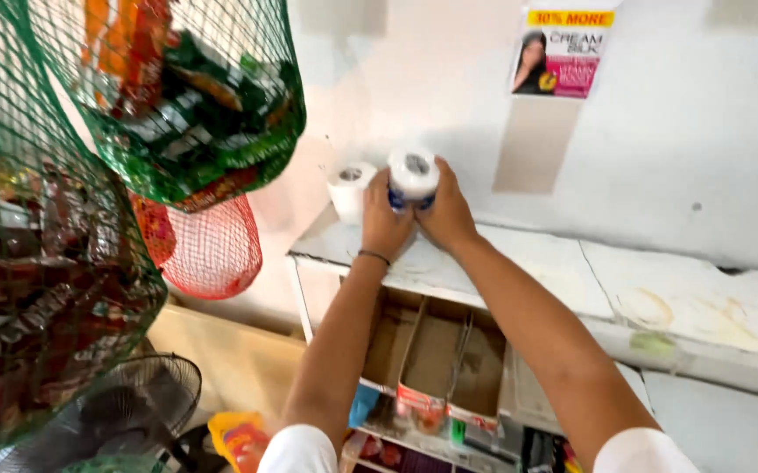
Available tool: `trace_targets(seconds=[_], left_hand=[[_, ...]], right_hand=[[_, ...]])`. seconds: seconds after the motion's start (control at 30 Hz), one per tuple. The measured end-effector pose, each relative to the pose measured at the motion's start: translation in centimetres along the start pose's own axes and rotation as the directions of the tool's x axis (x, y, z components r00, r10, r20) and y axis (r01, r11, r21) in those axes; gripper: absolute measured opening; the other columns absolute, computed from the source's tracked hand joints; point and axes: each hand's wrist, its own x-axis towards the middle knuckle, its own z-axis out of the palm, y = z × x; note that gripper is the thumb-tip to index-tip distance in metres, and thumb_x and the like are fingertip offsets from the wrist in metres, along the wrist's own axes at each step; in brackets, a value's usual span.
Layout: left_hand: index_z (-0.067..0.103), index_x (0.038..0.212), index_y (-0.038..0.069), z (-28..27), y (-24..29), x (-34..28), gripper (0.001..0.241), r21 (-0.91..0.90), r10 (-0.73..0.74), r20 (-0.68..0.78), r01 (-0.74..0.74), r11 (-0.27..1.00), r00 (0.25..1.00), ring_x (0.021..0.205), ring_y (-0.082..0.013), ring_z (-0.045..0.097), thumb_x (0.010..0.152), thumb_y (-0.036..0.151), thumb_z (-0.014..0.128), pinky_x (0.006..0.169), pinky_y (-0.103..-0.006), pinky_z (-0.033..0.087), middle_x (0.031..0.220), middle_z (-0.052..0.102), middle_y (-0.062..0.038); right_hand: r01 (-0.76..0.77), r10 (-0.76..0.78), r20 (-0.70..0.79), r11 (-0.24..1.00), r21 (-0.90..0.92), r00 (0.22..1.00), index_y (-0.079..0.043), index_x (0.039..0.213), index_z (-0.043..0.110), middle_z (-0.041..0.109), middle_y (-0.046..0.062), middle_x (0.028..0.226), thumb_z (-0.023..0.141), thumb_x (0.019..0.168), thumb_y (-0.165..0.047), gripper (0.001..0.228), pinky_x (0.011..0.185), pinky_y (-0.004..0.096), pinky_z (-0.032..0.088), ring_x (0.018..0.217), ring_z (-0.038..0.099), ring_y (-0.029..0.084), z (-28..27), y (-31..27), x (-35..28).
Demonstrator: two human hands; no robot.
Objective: Cleaning individual toilet paper rolls with a cloth and placing them onto a display shelf.
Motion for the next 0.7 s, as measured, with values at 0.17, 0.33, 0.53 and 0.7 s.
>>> trace_targets(seconds=[0.17, 0.33, 0.53, 0.7], left_hand=[[0.039, 0.147, 0.002, -0.9, 0.1, -0.2, 0.093, -0.142, -0.197, 0.026, 0.198, 0.970, 0.980, 0.120, -0.0391, 0.061, 0.065, 0.001, 0.083, 0.105, -0.0455, 0.053, 0.135, 0.049, -0.020], [0.054, 0.131, 0.012, -2.1, 0.8, -0.2, 0.068, 0.036, -0.115, -0.100, 0.119, 0.992, 0.988, 0.122, -0.0331, 0.050, 0.068, 0.015, 0.081, 0.107, -0.0480, 0.045, 0.133, 0.043, -0.010], [0.054, 0.130, 0.020, -0.4, -1.6, -1.1, 0.076, 0.199, -0.351, -0.269, 0.409, 0.891, 0.897, 0.123, -0.0364, 0.044, 0.058, 0.024, 0.077, 0.102, -0.0541, 0.046, 0.143, 0.032, -0.011], [0.038, 0.147, 0.023, -1.2, 0.0, -0.5, 0.091, 0.130, -0.547, -0.163, 0.567, 0.813, 0.821, 0.139, -0.0436, 0.028, 0.065, 0.022, 0.077, 0.113, -0.0595, 0.034, 0.154, 0.019, -0.016]], right_hand=[[-0.088, 0.088, 0.005, 0.996, 0.034, 0.996, -0.003, 0.156, 0.028, 0.042, 0.026, 0.150, 0.081, 0.081, -0.020, 0.094, 0.113, 0.053, 0.047, 0.135, 0.050, 0.048, 0.6, -0.3, -0.3], [-0.146, 0.147, 0.067, 0.989, -0.027, 0.987, -0.006, 0.154, 0.032, 0.049, 0.022, 0.139, 0.080, 0.080, -0.020, 0.090, 0.110, 0.051, 0.050, 0.131, 0.055, 0.044, 0.4, -0.7, -0.5], [-0.181, 0.184, 0.102, 0.983, -0.045, 0.977, -0.006, 0.153, 0.033, 0.050, 0.022, 0.135, 0.081, 0.080, -0.022, 0.090, 0.108, 0.047, 0.052, 0.129, 0.058, 0.043, 1.1, 1.4, -1.2], [-0.130, 0.129, 0.105, 0.992, -0.001, 0.986, -0.002, 0.152, 0.030, 0.051, 0.026, 0.129, 0.083, 0.082, -0.021, 0.089, 0.104, 0.050, 0.052, 0.122, 0.060, 0.045, 1.2, 2.0, -1.6]])
